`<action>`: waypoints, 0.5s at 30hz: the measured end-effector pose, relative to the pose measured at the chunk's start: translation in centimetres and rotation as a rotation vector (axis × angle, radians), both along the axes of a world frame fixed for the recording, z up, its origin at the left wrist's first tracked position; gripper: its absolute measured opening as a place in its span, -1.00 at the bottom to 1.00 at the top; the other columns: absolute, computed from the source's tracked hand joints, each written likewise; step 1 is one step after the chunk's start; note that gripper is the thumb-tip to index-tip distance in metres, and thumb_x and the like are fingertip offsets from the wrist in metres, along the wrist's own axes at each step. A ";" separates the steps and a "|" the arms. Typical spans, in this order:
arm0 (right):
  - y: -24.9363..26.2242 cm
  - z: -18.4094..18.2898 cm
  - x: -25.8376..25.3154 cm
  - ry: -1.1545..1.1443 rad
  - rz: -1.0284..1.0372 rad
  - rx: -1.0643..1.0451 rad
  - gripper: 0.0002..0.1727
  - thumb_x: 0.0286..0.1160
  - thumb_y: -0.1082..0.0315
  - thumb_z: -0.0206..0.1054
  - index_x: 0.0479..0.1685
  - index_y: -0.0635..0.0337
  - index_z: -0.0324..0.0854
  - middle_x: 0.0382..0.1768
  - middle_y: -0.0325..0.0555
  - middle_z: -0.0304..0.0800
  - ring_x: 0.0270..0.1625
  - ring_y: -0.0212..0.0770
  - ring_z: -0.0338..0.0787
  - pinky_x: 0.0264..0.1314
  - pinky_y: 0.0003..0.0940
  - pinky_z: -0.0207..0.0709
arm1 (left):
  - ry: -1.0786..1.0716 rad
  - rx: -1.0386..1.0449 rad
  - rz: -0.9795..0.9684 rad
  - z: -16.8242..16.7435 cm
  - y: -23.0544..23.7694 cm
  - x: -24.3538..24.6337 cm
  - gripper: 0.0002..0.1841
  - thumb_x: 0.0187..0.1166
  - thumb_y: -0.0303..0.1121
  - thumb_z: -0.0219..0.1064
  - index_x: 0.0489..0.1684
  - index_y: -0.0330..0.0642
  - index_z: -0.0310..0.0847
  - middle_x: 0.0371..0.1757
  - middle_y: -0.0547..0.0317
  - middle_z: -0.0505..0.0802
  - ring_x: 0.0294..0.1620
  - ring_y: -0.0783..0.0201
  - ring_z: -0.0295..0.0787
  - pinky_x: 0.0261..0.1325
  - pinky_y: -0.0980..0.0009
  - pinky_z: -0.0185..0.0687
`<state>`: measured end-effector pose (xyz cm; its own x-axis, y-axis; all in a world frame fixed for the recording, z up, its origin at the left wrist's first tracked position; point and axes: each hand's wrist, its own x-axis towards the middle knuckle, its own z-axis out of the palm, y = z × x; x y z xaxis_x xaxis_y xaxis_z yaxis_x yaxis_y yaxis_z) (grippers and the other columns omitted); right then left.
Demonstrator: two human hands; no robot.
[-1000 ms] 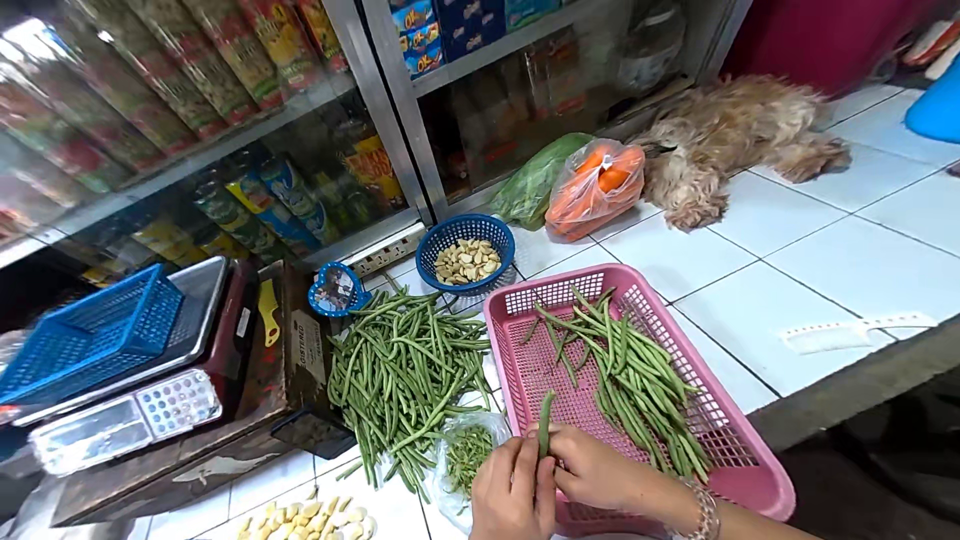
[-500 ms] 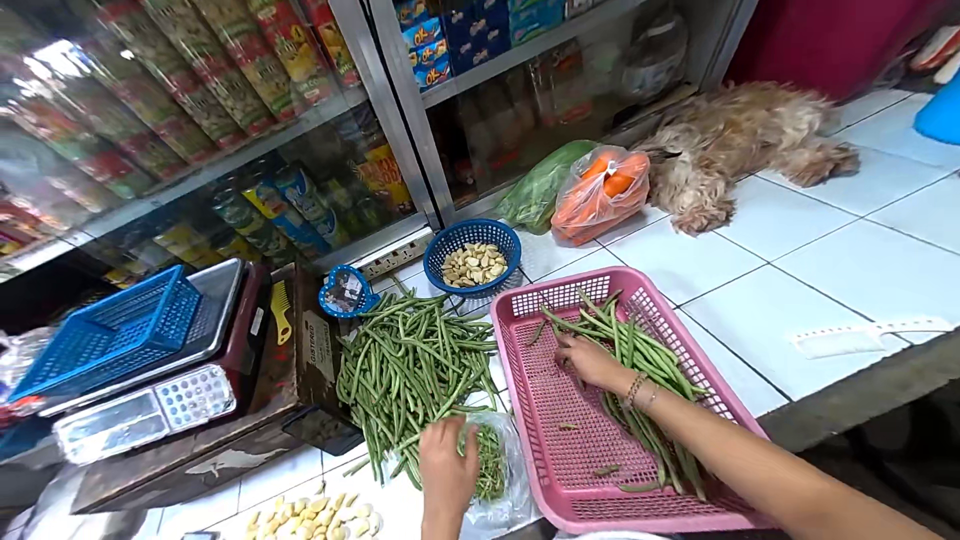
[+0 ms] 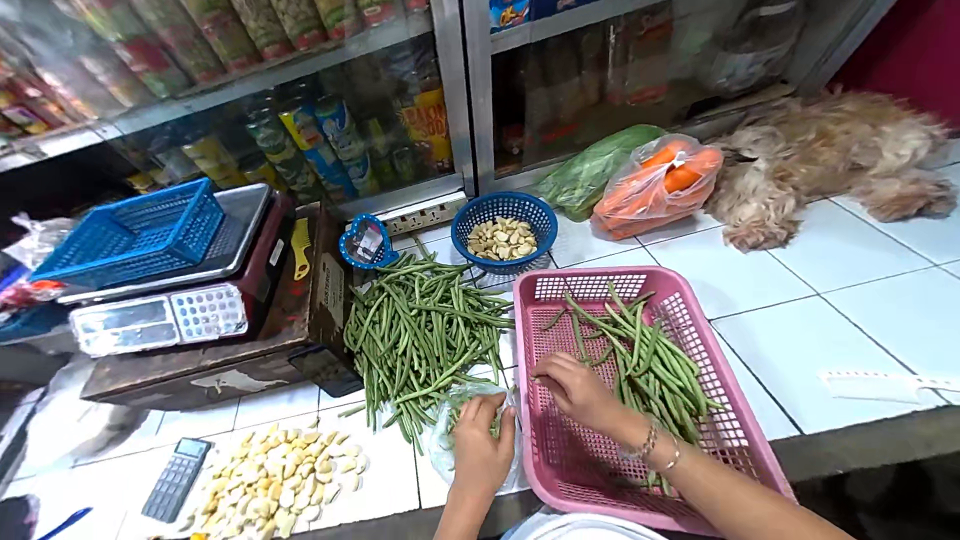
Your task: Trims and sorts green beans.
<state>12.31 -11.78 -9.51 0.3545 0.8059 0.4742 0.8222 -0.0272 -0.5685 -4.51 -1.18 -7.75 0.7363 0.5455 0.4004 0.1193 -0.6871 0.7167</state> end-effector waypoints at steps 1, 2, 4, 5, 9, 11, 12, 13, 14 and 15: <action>0.1 0.2 -0.8 -0.064 -0.001 0.061 -0.82 0.42 0.55 0.26 -0.26 0.41 0.80 -0.21 0.17 0.90 -0.09 0.17 0.90 0.07 -0.09 0.73 | 0.005 -0.055 0.006 0.2 -0.3 0.4 -0.75 0.51 -0.53 0.29 -0.05 -0.54 0.80 -0.13 -0.27 0.88 -0.20 0.00 0.85 -0.05 0.23 0.75; 0.2 0.2 -1.5 -0.128 -0.009 0.110 -0.81 0.42 0.51 0.24 -0.29 0.36 0.80 -0.25 0.11 0.91 -0.15 0.10 0.89 0.00 -0.17 0.73 | 0.005 -0.108 0.009 0.4 -0.5 0.6 -0.75 0.54 -0.54 0.26 -0.03 -0.55 0.79 -0.13 -0.28 0.87 -0.23 0.05 0.84 -0.07 0.27 0.73; 0.1 0.3 -2.6 -0.219 -0.024 0.169 -0.79 0.46 0.46 0.21 -0.31 0.28 0.79 -0.29 0.03 0.89 -0.21 0.00 0.86 -0.06 -0.29 0.70 | -0.020 -0.186 0.004 0.7 -0.9 0.7 -0.75 0.54 -0.56 0.21 -0.09 -0.54 0.81 -0.20 -0.23 0.87 -0.29 0.22 0.79 -0.12 0.43 0.68; 0.0 0.3 -3.0 -0.248 -0.031 0.187 -0.78 0.49 0.45 0.19 -0.31 0.25 0.78 -0.30 0.00 0.88 -0.22 -0.03 0.84 -0.06 -0.34 0.68 | -0.038 -0.206 -0.003 0.7 -1.0 0.7 -0.76 0.53 -0.57 0.21 -0.14 -0.53 0.82 -0.25 -0.19 0.87 -0.33 0.31 0.77 -0.15 0.51 0.65; -0.2 0.5 -4.0 -0.271 -0.037 0.222 -0.79 0.51 0.45 0.19 -0.31 0.21 0.78 -0.28 -0.01 0.87 -0.22 -0.09 0.80 -0.04 -0.43 0.65 | -0.066 -0.182 -0.010 0.7 -1.1 0.5 -0.80 0.41 -0.57 0.26 -0.30 -0.50 0.82 -0.40 -0.07 0.82 -0.46 0.48 0.66 -0.31 0.67 0.54; -0.1 0.6 -4.5 -0.233 -0.039 0.247 -0.80 0.52 0.44 0.21 -0.29 0.20 0.78 -0.26 0.01 0.82 -0.16 -0.12 0.78 0.05 -0.50 0.61 | -0.103 -0.148 -0.002 0.5 -1.0 0.5 -0.83 0.34 -0.57 0.28 -0.38 -0.50 0.81 -0.46 -0.03 0.80 -0.50 0.51 0.62 -0.35 0.70 0.51; -0.1 0.6 -4.8 -0.199 -0.040 0.267 -0.81 0.53 0.43 0.22 -0.29 0.19 0.77 -0.27 0.00 0.78 -0.12 -0.16 0.74 0.10 -0.58 0.56 | -0.140 -0.143 -0.007 0.4 -1.0 0.5 -0.83 0.32 -0.57 0.28 -0.40 -0.51 0.79 -0.47 -0.02 0.79 -0.51 0.55 0.60 -0.36 0.73 0.48; 0.0 0.7 -4.9 -0.148 -0.036 0.290 -0.82 0.53 0.42 0.24 -0.28 0.20 0.77 -0.29 -0.02 0.74 -0.10 -0.22 0.71 0.14 -0.66 0.51 | -0.183 -0.162 -0.023 0.5 -0.9 0.4 -0.83 0.31 -0.58 0.27 -0.41 -0.52 0.78 -0.48 0.00 0.78 -0.51 0.60 0.58 -0.36 0.78 0.46; 0.0 0.8 -5.1 -0.087 -0.025 0.308 -0.83 0.55 0.41 0.24 -0.28 0.21 0.75 -0.29 -0.02 0.71 -0.08 -0.28 0.68 0.18 -0.73 0.46 | -0.221 -0.206 -0.045 0.6 -0.9 0.3 -0.83 0.32 -0.59 0.26 -0.42 -0.55 0.76 -0.47 0.03 0.76 -0.49 0.67 0.56 -0.34 0.82 0.44; -0.1 1.0 -5.4 -0.019 -0.013 0.325 -0.83 0.54 0.42 0.24 -0.28 0.25 0.75 -0.28 -0.01 0.69 -0.07 -0.34 0.67 0.19 -0.78 0.44 | -0.250 -0.271 -0.065 0.7 -1.0 0.2 -0.83 0.33 -0.60 0.25 -0.42 -0.56 0.74 -0.46 0.07 0.76 -0.46 0.72 0.56 -0.32 0.85 0.44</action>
